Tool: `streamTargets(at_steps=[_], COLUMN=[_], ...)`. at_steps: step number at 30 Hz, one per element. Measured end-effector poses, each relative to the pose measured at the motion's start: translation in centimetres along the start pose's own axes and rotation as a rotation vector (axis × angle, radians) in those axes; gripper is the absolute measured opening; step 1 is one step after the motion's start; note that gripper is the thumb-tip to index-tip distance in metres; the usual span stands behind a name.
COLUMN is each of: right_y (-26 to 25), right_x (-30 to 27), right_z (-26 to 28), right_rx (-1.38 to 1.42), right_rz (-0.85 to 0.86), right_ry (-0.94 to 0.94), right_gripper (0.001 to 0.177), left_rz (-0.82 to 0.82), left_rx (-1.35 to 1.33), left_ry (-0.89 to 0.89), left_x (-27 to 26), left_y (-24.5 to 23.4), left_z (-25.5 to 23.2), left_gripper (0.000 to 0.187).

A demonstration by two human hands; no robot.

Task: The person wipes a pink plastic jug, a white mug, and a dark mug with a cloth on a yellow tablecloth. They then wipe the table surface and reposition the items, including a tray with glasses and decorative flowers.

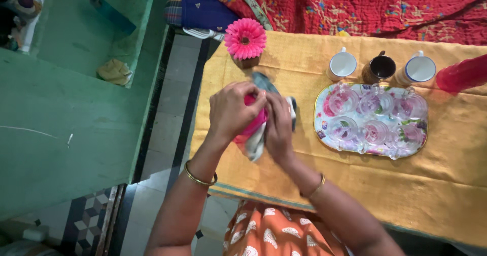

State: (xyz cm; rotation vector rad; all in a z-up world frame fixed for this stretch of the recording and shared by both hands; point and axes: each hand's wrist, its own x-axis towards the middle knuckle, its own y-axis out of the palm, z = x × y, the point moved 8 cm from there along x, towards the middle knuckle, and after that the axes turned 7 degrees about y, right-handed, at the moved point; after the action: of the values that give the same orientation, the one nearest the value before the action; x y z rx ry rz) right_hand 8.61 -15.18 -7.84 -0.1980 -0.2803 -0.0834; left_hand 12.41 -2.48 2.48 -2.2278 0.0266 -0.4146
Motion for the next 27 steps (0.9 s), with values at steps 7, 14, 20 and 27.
streamTargets(at_steps=[7, 14, 20, 27], right_y=[-0.7, 3.0, 0.6, 1.9], right_x=[-2.1, 3.8, -1.2, -5.9], right_z=[-5.8, -17.0, -3.7, -2.9], right_rx=[-0.026, 0.551, 0.127, 0.141], right_rz=[-0.063, 0.379, 0.036, 0.009], right_ry=[0.075, 0.835, 0.139, 0.144], right_gripper=[0.037, 0.036, 0.038, 0.061], left_rz=[0.014, 0.005, -0.003, -0.030], left_rx=[-0.018, 0.003, 0.000, -0.036], left_ry=[-0.003, 0.017, 0.014, -0.065], left_x=[0.1, 0.4, 0.0, 0.5], left_y=[0.3, 0.1, 0.4, 0.0], left_z=[0.3, -0.1, 0.4, 0.7], left_gripper=[0.023, 0.025, 0.025, 0.021])
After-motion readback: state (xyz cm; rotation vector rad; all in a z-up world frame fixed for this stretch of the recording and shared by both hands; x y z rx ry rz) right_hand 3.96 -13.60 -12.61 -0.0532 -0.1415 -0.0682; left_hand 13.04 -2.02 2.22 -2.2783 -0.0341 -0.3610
